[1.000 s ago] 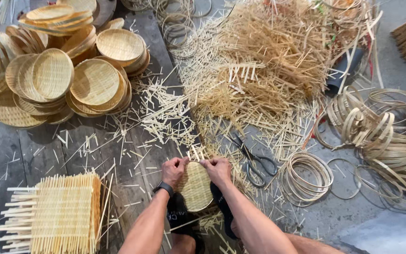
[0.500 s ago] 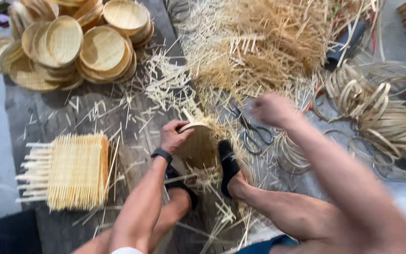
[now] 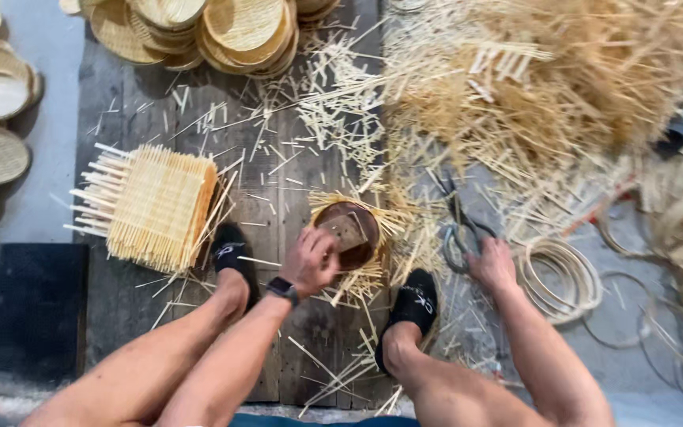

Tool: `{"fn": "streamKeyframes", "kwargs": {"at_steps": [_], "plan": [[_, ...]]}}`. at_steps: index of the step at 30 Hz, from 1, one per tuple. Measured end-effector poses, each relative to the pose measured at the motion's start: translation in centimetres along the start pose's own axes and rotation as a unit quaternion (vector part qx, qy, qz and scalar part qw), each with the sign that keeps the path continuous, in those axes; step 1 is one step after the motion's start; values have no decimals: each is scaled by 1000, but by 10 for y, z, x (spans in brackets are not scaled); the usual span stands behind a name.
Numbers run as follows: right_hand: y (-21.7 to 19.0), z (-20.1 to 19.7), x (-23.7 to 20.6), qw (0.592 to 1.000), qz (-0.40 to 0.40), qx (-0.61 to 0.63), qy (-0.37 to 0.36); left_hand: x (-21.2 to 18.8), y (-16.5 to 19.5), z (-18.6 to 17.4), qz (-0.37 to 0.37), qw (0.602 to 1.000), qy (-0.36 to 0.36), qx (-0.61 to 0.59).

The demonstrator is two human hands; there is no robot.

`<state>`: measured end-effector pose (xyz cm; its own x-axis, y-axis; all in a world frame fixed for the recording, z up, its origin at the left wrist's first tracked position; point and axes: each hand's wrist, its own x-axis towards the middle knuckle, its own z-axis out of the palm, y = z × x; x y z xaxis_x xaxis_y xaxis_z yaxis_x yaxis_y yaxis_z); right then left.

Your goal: The person sits on the floor of a bamboo workshop and trims excess bamboo strips from woven bamboo mats with scissors, working over a round wooden form. They cut protruding strip ends, press the woven mat flat, and handle bamboo rings and finished woven pieces, stacking completed mats aside.

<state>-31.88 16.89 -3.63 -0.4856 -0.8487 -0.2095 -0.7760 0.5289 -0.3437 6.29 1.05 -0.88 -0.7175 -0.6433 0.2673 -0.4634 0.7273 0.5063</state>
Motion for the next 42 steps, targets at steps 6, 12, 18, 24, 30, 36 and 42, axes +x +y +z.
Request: {"fn": "streamKeyframes", "kwargs": {"at_steps": [6, 12, 18, 24, 30, 36, 42], "plan": [[-2, 19, 10, 991, 96, 58, -71, 43, 37, 21, -140, 989, 18, -36], [11, 20, -1, 895, 176, 342, -227, 50, 34, 27, -84, 995, 21, -42], [-36, 6, -44, 845, 261, 428, -187, 65, 22, 23, -56, 993, -106, -14], [-120, 1, -68, 850, 180, 486, -97, 45, 55, 33, -194, 980, 35, -31], [-138, 1, -56, 780, 302, 462, -294, 41, 55, 55, -229, 973, 36, 6], [-102, -15, -52, 936, 151, 248, -200, 44, 48, 40, -208, 978, 1, -32], [-79, -5, -31, 994, -83, -65, -11, 50, 52, 44, -232, 967, 18, -101]]}}
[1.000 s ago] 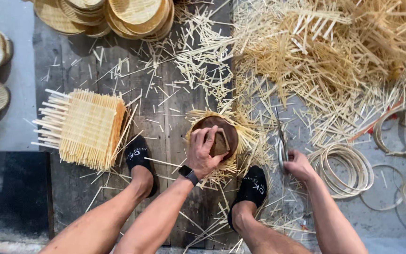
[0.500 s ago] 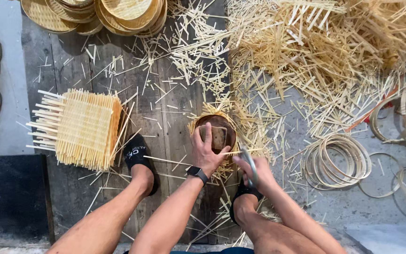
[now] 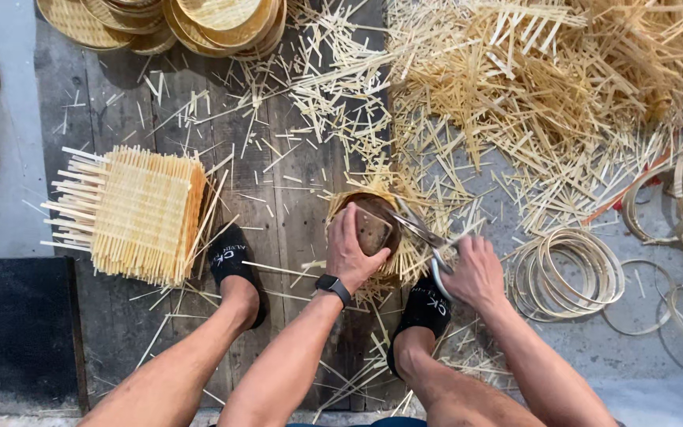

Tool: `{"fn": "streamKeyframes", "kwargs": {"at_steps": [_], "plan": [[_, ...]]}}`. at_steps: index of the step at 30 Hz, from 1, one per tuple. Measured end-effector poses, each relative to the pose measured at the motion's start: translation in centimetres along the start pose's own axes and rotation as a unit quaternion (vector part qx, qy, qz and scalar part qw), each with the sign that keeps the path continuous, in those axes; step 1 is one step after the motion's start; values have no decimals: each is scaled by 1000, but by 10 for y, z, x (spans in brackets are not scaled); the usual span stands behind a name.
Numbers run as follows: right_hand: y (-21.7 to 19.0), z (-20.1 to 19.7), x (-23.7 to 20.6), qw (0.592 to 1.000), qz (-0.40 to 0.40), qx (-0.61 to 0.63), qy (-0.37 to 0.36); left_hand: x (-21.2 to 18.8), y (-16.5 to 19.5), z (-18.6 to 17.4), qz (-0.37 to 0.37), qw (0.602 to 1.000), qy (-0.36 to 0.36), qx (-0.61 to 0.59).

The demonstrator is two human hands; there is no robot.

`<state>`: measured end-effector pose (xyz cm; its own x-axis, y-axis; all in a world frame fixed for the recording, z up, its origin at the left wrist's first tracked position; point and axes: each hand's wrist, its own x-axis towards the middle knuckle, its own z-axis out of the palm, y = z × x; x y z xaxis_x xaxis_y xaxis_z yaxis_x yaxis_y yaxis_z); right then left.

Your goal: The person sits on the floor of a bamboo workshop and trims excess bamboo strips from woven bamboo mats with scissors, working over a round wooden form. They cut protruding strip ends, press the woven mat flat, and handle bamboo rings and finished woven pieces, stacking completed mats aside.

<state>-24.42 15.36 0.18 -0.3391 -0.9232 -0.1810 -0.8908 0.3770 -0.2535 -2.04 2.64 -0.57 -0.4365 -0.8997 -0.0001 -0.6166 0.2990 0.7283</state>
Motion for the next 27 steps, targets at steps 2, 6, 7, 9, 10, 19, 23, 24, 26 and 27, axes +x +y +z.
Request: {"fn": "streamKeyframes", "kwargs": {"at_steps": [2, 6, 7, 9, 10, 19, 23, 24, 26, 27], "plan": [[4, 10, 10, 998, 6, -48, -33, -1, -1, 2, 21, 999, -25, 13], [19, 22, 27, 994, 5, -79, -78, 0, -6, 1, 36, 999, -31, 21], [23, 21, 29, 993, -6, -79, -83, 1, -7, -1, 30, 998, -41, 22], [28, 18, 34, 995, -19, -74, -59, 3, -9, -2, 25, 998, -51, 22], [28, 17, 34, 996, -24, -70, -49, 3, -9, -3, 27, 998, -52, 21], [36, 37, 53, 978, -60, -156, -127, 16, -16, -13, 86, 990, -109, 24], [59, 39, 64, 984, -36, -93, -147, 20, -20, -24, 88, 985, -141, 34], [62, 36, 67, 984, 2, -60, -170, 21, -20, -26, 88, 985, -143, 27], [64, 29, 66, 979, 57, -24, -196, 21, -18, -28, 86, 985, -147, 10], [64, 22, 64, 977, 72, -21, -199, 23, -17, -29, 85, 985, -148, 10]]}}
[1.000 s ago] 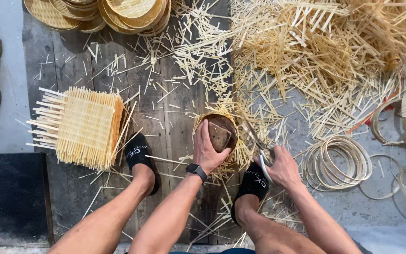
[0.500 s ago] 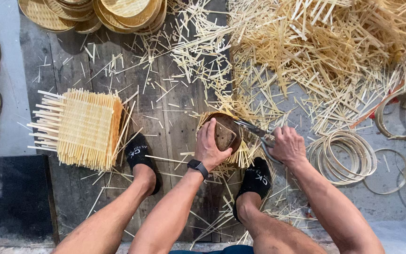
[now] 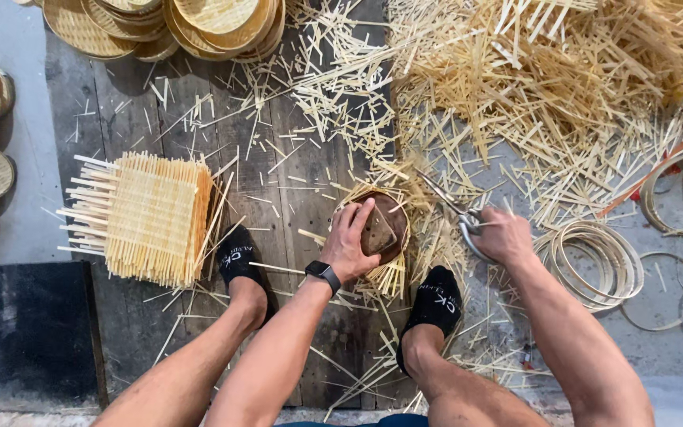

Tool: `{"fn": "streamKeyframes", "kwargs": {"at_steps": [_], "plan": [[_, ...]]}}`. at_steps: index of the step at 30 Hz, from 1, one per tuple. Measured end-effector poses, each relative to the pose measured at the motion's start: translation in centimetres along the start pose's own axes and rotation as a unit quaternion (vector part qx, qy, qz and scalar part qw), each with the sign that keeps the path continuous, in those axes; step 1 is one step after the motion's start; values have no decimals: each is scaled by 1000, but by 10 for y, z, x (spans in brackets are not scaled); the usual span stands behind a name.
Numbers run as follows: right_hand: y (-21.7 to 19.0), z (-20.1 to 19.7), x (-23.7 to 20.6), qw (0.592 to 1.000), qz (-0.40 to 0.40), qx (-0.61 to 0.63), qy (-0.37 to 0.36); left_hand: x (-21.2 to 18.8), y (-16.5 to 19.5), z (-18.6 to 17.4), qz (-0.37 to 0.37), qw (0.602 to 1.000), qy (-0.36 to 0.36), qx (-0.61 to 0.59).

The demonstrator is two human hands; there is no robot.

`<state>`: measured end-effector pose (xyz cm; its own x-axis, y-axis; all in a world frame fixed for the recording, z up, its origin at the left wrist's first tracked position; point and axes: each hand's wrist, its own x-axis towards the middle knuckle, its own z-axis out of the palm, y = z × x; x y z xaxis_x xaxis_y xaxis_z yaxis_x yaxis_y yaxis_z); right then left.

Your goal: The person sits on the floor of a bamboo workshop and trims excess bamboo strips from woven bamboo mats with scissors, working over a round wooden form. They cut protruding strip ends, press the woven mat flat, and handle bamboo rings and finished woven pieces, stacking completed mats aside.

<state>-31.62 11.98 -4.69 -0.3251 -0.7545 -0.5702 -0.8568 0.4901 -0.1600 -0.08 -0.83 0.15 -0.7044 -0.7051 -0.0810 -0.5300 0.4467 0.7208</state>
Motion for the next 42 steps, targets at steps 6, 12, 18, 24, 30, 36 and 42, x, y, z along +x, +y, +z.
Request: {"fn": "streamKeyframes", "kwargs": {"at_steps": [6, 12, 18, 24, 30, 36, 42], "plan": [[-24, -5, -33, 989, -81, -68, 107, 3, 5, -9, 40, 995, -87, 28], [-38, 27, -11, 980, -111, -120, 117, -5, 25, -6, 80, 987, -30, 139], [-22, 15, -15, 979, -132, -91, 122, -21, 40, 20, -101, 981, 163, 26], [-46, 6, -13, 961, -169, -76, 205, -26, 25, 22, -11, 993, 117, 4], [-32, 11, -15, 980, -131, -65, 135, -26, 21, 18, -74, 991, 99, -57], [-33, -2, -27, 967, -166, -43, 188, -27, 23, 19, -106, 989, 99, -38], [-28, -6, -51, 976, -110, -64, 175, -28, 21, 19, -89, 990, 107, -31]]}}
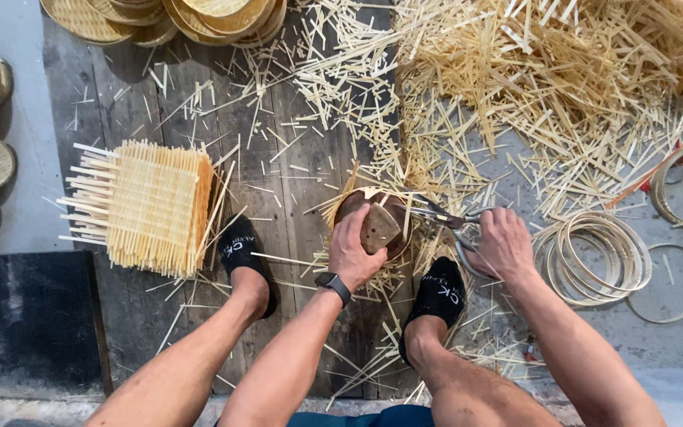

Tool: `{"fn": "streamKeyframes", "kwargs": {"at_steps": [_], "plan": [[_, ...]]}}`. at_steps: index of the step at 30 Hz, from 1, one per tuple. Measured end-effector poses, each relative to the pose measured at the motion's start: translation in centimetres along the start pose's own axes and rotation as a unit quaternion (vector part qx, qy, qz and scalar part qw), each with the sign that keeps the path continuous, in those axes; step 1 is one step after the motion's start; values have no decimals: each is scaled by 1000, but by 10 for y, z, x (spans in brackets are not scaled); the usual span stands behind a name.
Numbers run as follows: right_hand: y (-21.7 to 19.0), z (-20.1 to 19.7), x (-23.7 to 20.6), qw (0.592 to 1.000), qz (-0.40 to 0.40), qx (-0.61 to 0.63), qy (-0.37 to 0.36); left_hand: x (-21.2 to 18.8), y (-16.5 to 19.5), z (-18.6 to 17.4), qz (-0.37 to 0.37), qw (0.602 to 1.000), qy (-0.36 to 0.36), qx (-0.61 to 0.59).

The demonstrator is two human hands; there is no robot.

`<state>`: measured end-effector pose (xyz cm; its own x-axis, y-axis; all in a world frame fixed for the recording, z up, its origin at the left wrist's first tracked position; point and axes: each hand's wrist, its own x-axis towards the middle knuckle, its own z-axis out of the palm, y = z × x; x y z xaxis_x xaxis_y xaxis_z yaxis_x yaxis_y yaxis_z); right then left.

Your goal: The person sits on the floor of a bamboo workshop and trims excess bamboo strips from woven bamboo mats with scissors, working over a round wooden form. They cut protruding strip ends, press the woven mat flat, and handle bamboo rings and finished woven pieces, stacking completed mats aside.

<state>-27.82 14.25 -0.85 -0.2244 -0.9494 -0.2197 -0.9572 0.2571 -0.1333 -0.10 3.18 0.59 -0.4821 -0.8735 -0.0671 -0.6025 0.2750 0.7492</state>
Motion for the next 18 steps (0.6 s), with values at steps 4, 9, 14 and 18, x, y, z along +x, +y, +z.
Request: {"fn": "streamKeyframes", "kwargs": {"at_steps": [4, 9, 14, 18], "plan": [[-16, 27, 14, 997, 10, -3, -71, 4, -6, -7, 22, 999, -43, 1], [-5, 56, 25, 996, 6, 19, -85, 9, -12, -17, 49, 995, -83, -17], [19, 45, 20, 999, -41, 1, -17, 11, -19, -18, 65, 991, -111, -29], [-3, 44, 30, 996, -66, -63, -13, 20, -23, -21, 99, 981, -168, -21]]}}
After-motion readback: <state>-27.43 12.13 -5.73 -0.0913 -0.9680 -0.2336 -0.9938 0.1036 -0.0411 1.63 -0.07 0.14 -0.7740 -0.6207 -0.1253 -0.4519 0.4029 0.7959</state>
